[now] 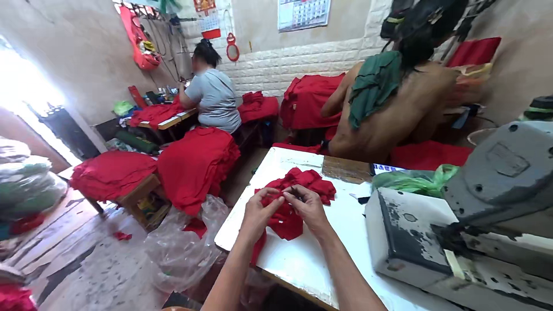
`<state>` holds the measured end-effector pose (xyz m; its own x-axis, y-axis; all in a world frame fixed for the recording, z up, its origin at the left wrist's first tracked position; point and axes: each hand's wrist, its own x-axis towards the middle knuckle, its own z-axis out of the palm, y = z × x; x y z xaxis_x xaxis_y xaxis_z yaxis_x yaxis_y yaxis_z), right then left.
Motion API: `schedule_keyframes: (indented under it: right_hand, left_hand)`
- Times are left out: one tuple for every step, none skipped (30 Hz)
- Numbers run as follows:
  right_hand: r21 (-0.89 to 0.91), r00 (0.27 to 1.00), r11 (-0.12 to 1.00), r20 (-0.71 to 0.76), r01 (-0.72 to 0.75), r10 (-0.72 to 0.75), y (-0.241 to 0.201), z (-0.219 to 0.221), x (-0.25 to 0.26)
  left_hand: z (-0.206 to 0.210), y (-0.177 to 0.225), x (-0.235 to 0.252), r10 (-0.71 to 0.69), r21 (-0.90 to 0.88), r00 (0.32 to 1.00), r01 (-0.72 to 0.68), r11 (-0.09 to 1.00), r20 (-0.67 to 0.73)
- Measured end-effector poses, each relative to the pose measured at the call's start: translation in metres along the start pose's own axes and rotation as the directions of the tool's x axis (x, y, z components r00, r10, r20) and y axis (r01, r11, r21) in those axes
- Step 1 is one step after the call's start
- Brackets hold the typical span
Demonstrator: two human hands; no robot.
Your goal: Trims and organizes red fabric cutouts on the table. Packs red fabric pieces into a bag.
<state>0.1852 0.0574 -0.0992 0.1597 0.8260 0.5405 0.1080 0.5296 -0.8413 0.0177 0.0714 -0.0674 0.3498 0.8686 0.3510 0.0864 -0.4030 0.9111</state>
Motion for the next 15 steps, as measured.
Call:
schedule_keyframes:
  right_hand:
    - [0.010,1.000,1.000,0.001,0.009,-0.009,-0.001,0.000,-0.001]
    - [0.022,1.000,1.000,0.005,0.009,-0.010,-0.001,0.000,-0.001]
    - [0.033,1.000,0.999,0.018,-0.001,0.000,-0.002,0.000,-0.001]
    - [0.033,0.999,0.999,0.038,-0.020,0.019,-0.001,-0.001,-0.001]
    - [0.005,0.997,0.999,0.065,-0.050,0.050,0.000,-0.003,0.000]
    - [-0.065,0.992,0.994,0.090,-0.084,0.089,0.002,-0.006,0.000]
    - [-0.176,0.985,0.978,0.105,-0.114,0.134,0.003,-0.010,0.001]
    - [-0.312,0.978,0.939,0.103,-0.142,0.182,0.003,-0.014,0.001]
    - [-0.439,0.971,0.883,0.081,-0.167,0.225,-0.001,-0.017,0.001]
    - [-0.541,0.970,0.821,0.037,-0.183,0.240,-0.004,-0.018,0.000]
    - [-0.598,0.975,0.778,-0.028,-0.193,0.220,-0.007,-0.019,-0.001]
    - [-0.607,0.983,0.773,-0.100,-0.185,0.157,-0.008,-0.019,-0.002]
    - [-0.577,0.984,0.804,-0.167,-0.144,0.057,-0.006,-0.021,-0.003]
    - [-0.514,0.975,0.855,-0.218,-0.071,-0.051,-0.004,-0.023,-0.003]
    - [-0.397,0.967,0.918,-0.226,0.015,-0.113,-0.004,-0.027,-0.001]
  left_hand:
    - [0.002,-0.003,0.004,0.009,0.029,1.000,-0.008,1.000,-0.022]
    - [0.002,-0.004,0.007,0.012,0.049,0.999,-0.011,0.999,-0.037]
    - [0.002,-0.004,0.009,0.015,0.054,0.999,-0.013,0.998,-0.049]
    - [0.002,-0.002,0.010,0.019,0.045,0.998,-0.017,0.999,-0.057]
    - [0.002,0.000,0.011,0.026,0.025,0.997,-0.025,0.999,-0.066]
    - [0.002,0.002,0.013,0.036,-0.011,0.996,-0.038,0.999,-0.083]
    - [0.001,0.004,0.014,0.044,-0.059,0.994,-0.050,0.997,-0.100]
    - [0.001,0.006,0.015,0.053,-0.106,0.992,-0.065,0.992,-0.118]
    - [0.000,0.008,0.016,0.063,-0.147,0.989,-0.084,0.986,-0.137]
    - [-0.001,0.010,0.018,0.080,-0.181,0.985,-0.108,0.978,-0.154]
    - [-0.002,0.011,0.020,0.101,-0.207,0.981,-0.135,0.969,-0.168]
    - [-0.004,0.012,0.021,0.117,-0.228,0.977,-0.156,0.961,-0.177]
    - [-0.006,0.014,0.021,0.120,-0.251,0.976,-0.164,0.954,-0.180]
    - [-0.009,0.016,0.021,0.114,-0.273,0.977,-0.160,0.948,-0.178]
    - [-0.011,0.018,0.019,0.096,-0.296,0.980,-0.146,0.944,-0.175]
